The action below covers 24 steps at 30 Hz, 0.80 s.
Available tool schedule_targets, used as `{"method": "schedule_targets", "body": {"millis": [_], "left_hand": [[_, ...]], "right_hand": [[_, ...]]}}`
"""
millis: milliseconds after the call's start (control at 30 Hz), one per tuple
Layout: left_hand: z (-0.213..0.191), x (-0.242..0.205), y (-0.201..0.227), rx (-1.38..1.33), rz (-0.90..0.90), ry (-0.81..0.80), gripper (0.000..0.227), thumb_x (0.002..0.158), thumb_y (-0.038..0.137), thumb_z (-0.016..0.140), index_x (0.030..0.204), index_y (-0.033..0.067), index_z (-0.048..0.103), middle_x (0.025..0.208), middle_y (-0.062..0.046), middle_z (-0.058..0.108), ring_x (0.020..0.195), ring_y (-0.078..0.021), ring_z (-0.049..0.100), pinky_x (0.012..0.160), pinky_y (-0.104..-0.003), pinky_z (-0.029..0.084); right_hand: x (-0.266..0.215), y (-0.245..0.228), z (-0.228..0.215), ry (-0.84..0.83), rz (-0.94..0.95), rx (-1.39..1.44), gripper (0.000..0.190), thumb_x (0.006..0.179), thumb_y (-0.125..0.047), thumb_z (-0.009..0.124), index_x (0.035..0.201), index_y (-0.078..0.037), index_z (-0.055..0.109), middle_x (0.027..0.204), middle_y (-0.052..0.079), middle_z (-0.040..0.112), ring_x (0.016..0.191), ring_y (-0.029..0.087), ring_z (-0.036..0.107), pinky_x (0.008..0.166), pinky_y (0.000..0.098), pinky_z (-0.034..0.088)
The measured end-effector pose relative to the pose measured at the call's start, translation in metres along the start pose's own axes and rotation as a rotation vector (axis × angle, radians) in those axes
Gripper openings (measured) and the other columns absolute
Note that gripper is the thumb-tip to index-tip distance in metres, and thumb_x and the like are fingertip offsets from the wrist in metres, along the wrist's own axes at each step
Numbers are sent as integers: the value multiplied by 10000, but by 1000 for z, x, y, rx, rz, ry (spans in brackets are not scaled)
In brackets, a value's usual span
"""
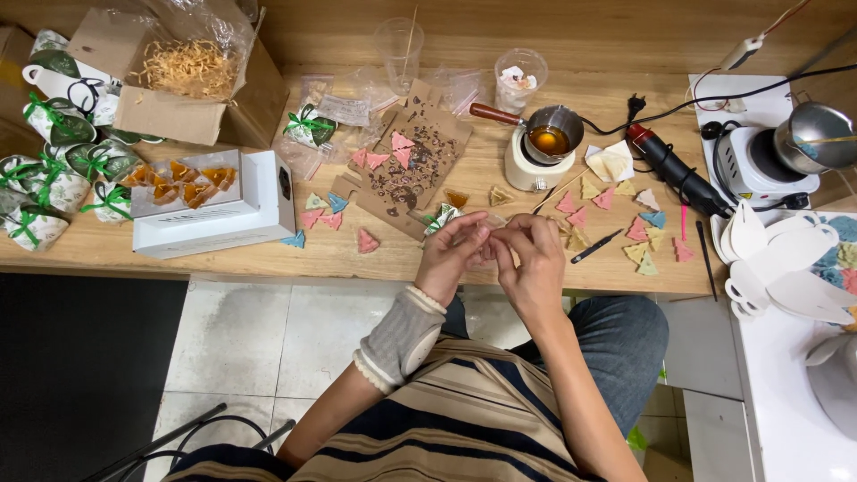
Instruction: Decorating small triangular wax shapes using glue and tiny decorative elements with a wooden stick.
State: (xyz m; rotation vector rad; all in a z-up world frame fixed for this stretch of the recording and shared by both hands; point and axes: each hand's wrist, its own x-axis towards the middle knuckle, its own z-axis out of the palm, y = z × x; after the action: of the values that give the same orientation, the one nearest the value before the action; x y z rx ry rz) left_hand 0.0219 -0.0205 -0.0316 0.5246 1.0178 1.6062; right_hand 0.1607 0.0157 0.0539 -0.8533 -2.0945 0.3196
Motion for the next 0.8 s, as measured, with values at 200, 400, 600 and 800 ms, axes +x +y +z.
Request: {"method": "schedule_targets", "body": {"millis": [200, 400, 600, 800], "left_hand": [[3, -6, 8, -261, -187, -168, 346, 979, 125, 613, 1317, 64, 574, 1137, -32, 685, 1003, -128, 694, 871, -335, 640], [-8, 2, -9, -238, -159, -158, 259, 1032, 102, 625, 1279, 28, 598, 1110, -36, 665, 992, -121, 675, 912, -296, 598], [-8, 3, -10, -246, -149, -140, 259, 1031, 104, 627, 1278, 32, 602, 1092, -29, 663, 981, -117, 670, 915, -293, 593], [-4, -1, 0, -204, -150, -98, 282, 1008, 125, 641, 1276, 40, 618, 1104, -34, 679, 987, -116, 685, 909, -288, 599]], "right_hand": [[-3, 6, 8, -50, 353, 325, 98, 895, 27, 722, 992, 19, 732, 1050, 108, 659, 793, 205, 697, 684, 317, 575], [-5, 10, 13, -61, 368, 401, 40, 931, 48, 666, 964, 64, 682, 1064, 144, 641, 831, 221, 695, 705, 303, 617], [-8, 14, 18, -81, 301, 366, 37, 959, 53, 635, 983, 82, 634, 1088, 172, 614, 855, 249, 685, 725, 320, 613], [-2, 9, 7, -75, 277, 363, 46, 964, 12, 637, 984, 54, 639, 1071, 169, 630, 864, 250, 698, 729, 327, 622]]}}
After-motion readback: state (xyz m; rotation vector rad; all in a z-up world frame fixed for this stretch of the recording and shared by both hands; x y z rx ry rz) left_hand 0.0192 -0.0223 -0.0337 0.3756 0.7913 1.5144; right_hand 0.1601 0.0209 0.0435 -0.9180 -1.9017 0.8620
